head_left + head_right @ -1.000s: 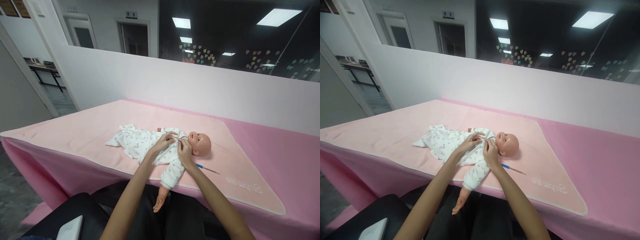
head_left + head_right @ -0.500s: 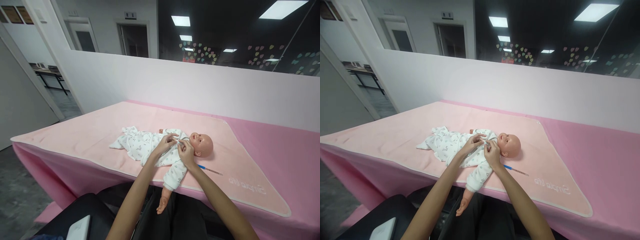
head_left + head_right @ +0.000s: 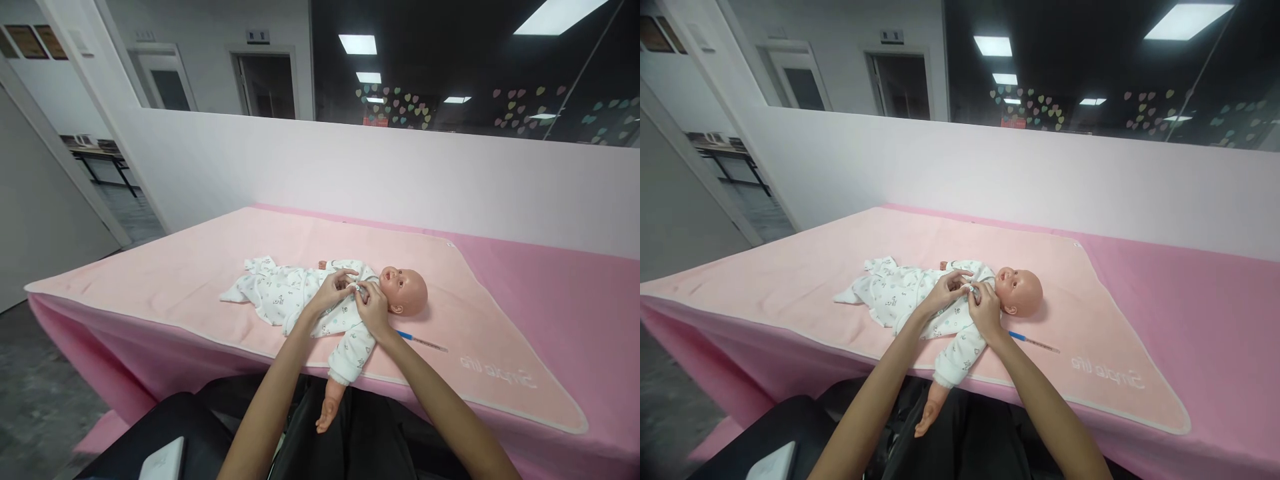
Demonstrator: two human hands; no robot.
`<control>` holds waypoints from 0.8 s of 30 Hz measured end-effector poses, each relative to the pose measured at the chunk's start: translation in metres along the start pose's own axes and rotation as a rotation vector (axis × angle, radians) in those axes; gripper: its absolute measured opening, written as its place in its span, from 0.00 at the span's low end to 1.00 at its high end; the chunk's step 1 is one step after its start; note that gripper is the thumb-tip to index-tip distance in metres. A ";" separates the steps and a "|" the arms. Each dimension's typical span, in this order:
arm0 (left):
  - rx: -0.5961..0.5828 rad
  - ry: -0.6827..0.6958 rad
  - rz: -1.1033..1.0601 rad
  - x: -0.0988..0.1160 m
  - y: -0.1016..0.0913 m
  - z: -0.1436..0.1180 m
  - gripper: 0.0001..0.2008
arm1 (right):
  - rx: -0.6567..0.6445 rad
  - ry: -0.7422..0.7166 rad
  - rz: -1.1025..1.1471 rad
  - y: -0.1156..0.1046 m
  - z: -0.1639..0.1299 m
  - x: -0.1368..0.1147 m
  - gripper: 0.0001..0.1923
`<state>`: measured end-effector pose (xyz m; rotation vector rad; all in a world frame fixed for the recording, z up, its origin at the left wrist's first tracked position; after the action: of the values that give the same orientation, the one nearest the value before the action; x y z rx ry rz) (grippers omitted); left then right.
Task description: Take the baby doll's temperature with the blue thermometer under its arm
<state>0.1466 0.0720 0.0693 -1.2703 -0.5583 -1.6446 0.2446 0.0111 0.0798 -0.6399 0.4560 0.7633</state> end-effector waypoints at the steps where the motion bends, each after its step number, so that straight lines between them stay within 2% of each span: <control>1: -0.004 -0.007 -0.011 0.000 0.000 0.000 0.22 | -0.001 0.003 0.007 0.000 0.000 0.001 0.08; 6: -0.151 -0.024 -0.086 0.006 0.009 -0.003 0.28 | 0.003 0.079 0.086 0.000 -0.002 0.012 0.08; 8: -0.205 -0.031 -0.045 0.009 0.011 -0.007 0.30 | 0.004 0.103 0.107 0.000 -0.002 0.015 0.07; 10: -0.207 -0.028 0.018 0.011 0.008 -0.011 0.30 | 0.008 0.115 0.112 0.000 -0.002 0.016 0.06; 16: 0.022 0.084 0.224 0.017 -0.014 -0.027 0.16 | 0.016 0.092 0.072 -0.002 -0.001 0.013 0.06; 20: 0.195 0.210 0.400 0.027 -0.024 -0.041 0.11 | 0.047 0.044 0.015 -0.005 0.000 0.007 0.08; 24: 0.339 0.260 0.598 0.032 -0.027 -0.055 0.07 | 0.108 -0.061 -0.101 -0.012 -0.001 -0.008 0.11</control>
<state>0.0959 0.0276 0.0841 -0.8452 -0.2446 -1.1277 0.2478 0.0000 0.0881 -0.5331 0.4032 0.6561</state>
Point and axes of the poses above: each hand's wrist, its own z-axis towards the middle knuckle, its own y-axis out of the palm, x = y × z, the point moved 10 cm from there along z, towards the middle knuckle, and after that the axes turned 1 degree about y, right-handed, at the moved point
